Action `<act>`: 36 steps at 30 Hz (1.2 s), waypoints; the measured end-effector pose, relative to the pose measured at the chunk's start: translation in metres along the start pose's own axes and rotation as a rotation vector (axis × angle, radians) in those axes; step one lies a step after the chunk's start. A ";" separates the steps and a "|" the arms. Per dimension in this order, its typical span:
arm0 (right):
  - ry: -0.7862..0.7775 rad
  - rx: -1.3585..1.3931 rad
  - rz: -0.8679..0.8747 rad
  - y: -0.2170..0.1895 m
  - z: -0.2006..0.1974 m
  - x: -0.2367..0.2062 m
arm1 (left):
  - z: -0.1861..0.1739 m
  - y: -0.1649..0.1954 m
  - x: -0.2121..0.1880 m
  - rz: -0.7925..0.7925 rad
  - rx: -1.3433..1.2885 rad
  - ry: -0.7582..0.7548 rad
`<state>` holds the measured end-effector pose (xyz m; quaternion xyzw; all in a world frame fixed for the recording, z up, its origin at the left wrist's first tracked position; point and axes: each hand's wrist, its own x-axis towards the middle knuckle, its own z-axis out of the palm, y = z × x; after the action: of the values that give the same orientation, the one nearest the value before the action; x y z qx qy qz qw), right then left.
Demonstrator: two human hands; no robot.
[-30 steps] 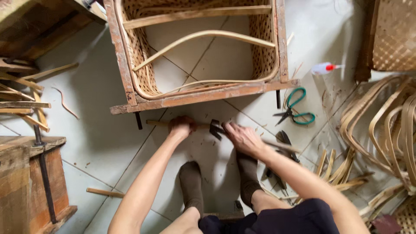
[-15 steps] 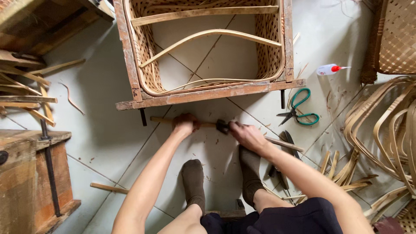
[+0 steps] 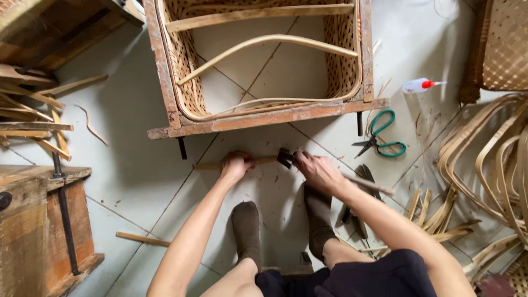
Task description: The person inserts thin wooden strips into a rectangular basket frame, bends and secures them with a hammer, and applies glue to the joints. They repeat this process for multiple strips, adjusting the basket's position as needed.
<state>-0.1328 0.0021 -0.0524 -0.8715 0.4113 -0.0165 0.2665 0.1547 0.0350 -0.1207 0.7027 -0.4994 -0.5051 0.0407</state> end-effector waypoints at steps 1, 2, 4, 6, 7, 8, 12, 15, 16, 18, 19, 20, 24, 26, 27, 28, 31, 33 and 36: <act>0.027 0.014 -0.002 0.001 -0.001 0.001 | -0.001 0.001 0.003 -0.001 -0.011 0.014; 0.052 0.032 -0.036 0.000 -0.001 0.000 | 0.000 0.001 0.004 -0.013 -0.024 0.015; 0.113 0.078 -0.087 -0.002 -0.001 -0.002 | 0.002 -0.002 0.002 0.022 -0.026 0.029; 0.026 0.020 -0.043 0.000 -0.001 -0.002 | 0.002 -0.004 0.003 0.140 -0.018 0.094; -0.023 -0.005 -0.015 0.000 0.000 -0.003 | 0.002 -0.005 0.003 0.105 -0.029 0.066; -0.049 -0.026 -0.001 0.002 0.001 -0.002 | 0.001 -0.005 0.005 0.066 -0.046 0.042; 0.059 0.002 -0.029 -0.001 0.008 -0.004 | 0.002 -0.006 0.006 0.038 -0.034 -0.002; 0.029 -0.023 -0.052 0.000 0.009 -0.005 | 0.001 -0.004 0.005 -0.005 -0.065 -0.031; -0.016 -0.062 -0.049 0.002 0.008 -0.004 | -0.001 -0.003 0.005 -0.001 -0.020 -0.027; -0.023 -0.048 -0.042 0.009 0.004 -0.004 | -0.002 -0.002 0.003 -0.004 0.056 -0.025; -0.036 -0.034 -0.030 0.008 0.004 -0.007 | -0.001 -0.002 0.001 -0.018 0.023 -0.037; -0.022 -0.032 -0.001 0.008 0.004 -0.009 | -0.001 -0.002 0.001 -0.024 -0.009 -0.037; 0.028 0.036 -0.001 -0.003 0.017 -0.008 | -0.002 -0.002 0.005 -0.024 -0.021 -0.024; 0.013 0.032 -0.025 -0.004 0.019 -0.006 | -0.003 -0.002 0.005 -0.037 0.028 -0.034; -0.026 0.002 -0.027 -0.002 0.019 -0.004 | -0.004 -0.002 0.005 -0.041 0.055 -0.041; -0.061 -0.034 -0.029 0.001 0.017 -0.003 | -0.004 -0.002 0.006 -0.037 0.036 -0.041; -0.038 0.025 0.020 0.011 0.008 -0.003 | -0.002 -0.004 0.004 -0.029 -0.001 -0.041; 0.085 0.059 -0.023 0.011 0.008 -0.004 | -0.001 -0.005 0.004 -0.010 0.017 -0.021; -0.034 -0.014 0.030 0.004 0.015 -0.007 | 0.000 -0.008 0.005 -0.006 -0.034 -0.038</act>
<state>-0.1360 0.0120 -0.0661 -0.8673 0.4198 0.0053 0.2674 0.1601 0.0349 -0.1282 0.6937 -0.4893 -0.5268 0.0418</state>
